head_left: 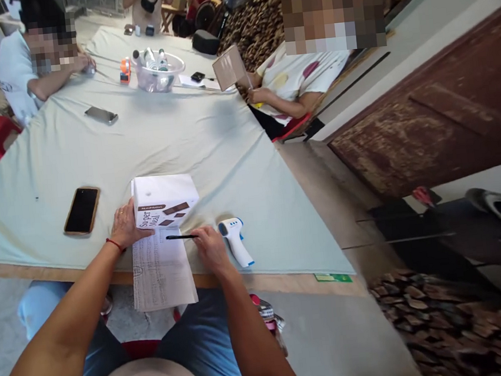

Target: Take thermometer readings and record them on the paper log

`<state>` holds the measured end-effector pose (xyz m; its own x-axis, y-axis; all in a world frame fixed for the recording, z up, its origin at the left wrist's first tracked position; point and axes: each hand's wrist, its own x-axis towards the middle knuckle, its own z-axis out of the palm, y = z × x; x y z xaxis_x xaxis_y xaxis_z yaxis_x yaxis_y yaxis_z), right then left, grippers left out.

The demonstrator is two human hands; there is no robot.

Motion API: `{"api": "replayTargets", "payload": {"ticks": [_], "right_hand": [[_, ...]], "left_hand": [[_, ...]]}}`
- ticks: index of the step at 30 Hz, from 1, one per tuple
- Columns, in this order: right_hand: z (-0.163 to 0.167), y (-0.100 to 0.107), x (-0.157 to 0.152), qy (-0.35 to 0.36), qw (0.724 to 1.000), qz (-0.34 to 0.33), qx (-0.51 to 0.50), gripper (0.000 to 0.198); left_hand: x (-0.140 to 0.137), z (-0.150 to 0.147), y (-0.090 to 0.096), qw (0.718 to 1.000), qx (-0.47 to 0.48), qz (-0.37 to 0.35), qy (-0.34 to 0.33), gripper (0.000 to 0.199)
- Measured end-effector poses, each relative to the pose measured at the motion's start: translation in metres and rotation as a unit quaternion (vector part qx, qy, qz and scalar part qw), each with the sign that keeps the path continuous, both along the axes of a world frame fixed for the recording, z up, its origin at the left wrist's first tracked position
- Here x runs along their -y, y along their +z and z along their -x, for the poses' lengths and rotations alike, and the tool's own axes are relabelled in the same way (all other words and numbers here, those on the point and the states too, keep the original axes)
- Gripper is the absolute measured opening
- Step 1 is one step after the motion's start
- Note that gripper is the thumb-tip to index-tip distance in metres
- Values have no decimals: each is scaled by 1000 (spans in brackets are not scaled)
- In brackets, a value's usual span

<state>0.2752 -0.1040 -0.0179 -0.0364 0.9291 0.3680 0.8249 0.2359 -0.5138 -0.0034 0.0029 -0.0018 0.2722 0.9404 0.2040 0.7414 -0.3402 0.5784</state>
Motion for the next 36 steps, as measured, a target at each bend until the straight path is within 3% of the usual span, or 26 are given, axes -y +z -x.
{"api": "replayTargets", "payload": {"ticks": [2,5,9,12,16,25,36], "right_hand": [[10,1,10,-32,992,-27,-118,13],[42,-2,22,-104,948,-29,-300,17],[83,-4,22,-69,906,37,-416,17],[95,-5,15,-67,911,66,-402,18],[95,-8,9,-95,925,57,-364,13],[96,-10,10,-74,937,68,-335,17],[96,-12,9,-69,936,70,-339,18]], "left_hand": [[1,-2,-1,1000,-20,13,-5,130],[2,-3,-4,999,-32,30,-11,144],[2,-2,-9,999,-16,27,-22,149],[3,-2,-11,999,-9,24,-30,149],[4,-3,-11,999,-10,30,-35,147],[5,-4,-9,999,-20,38,-31,144],[4,-4,-9,999,-23,35,-29,147]]}}
